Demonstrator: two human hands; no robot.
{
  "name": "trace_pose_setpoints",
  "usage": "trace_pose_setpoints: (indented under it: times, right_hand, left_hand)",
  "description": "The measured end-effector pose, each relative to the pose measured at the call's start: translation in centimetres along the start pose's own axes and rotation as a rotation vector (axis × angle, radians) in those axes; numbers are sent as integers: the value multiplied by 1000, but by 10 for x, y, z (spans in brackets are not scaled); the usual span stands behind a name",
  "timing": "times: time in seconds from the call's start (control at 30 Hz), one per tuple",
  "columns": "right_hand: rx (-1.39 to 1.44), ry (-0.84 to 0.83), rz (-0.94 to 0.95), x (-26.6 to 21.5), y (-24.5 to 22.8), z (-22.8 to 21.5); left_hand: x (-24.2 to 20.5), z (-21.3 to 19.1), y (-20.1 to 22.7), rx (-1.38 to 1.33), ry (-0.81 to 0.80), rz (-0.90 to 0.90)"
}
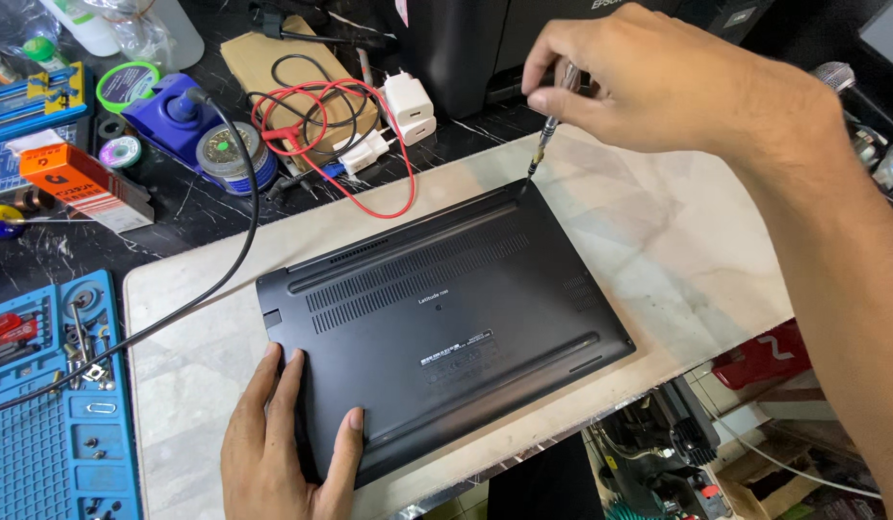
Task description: The person uses a screwdriver to remove screws from the bottom cover of a laptop. They then lift off the cover, disconnect the battery cable, and remove the battery pack from the chassis.
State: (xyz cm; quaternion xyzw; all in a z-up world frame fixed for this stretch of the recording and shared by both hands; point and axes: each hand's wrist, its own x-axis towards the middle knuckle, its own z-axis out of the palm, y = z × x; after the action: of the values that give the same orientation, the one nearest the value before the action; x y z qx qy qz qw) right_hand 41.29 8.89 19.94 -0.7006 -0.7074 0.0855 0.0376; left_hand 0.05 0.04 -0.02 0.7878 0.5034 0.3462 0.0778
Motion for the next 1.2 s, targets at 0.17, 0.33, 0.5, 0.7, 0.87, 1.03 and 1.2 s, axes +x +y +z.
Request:
trace_pose_setpoints:
  times: [0.17,0.33,0.5,0.7,0.87,1.03,1.2]
  right_hand:
    - [51,32,-7,4,9,6]
    - [-28,19,20,0,11,11]
    - [107,112,-80,7,31,17]
    - [-61,72,116,-4,2,0]
    - [73,15,43,-2,14,0]
    - [69,-101,182,-5,-8,-8]
    - [-35,64,-63,9,24,10]
  left_hand:
    - [1,-1,-1,-14,-3,11]
    - [1,-1,-1,-12,-7,9]
    - [-1,-1,0,-4,-15,-12]
    - [0,-2,0,6,-12,3]
    - [1,-4,2,-12,-18,1]
    - [1,-3,2,-12,-19,-7]
    - [1,-5,3,-5,-23,-6]
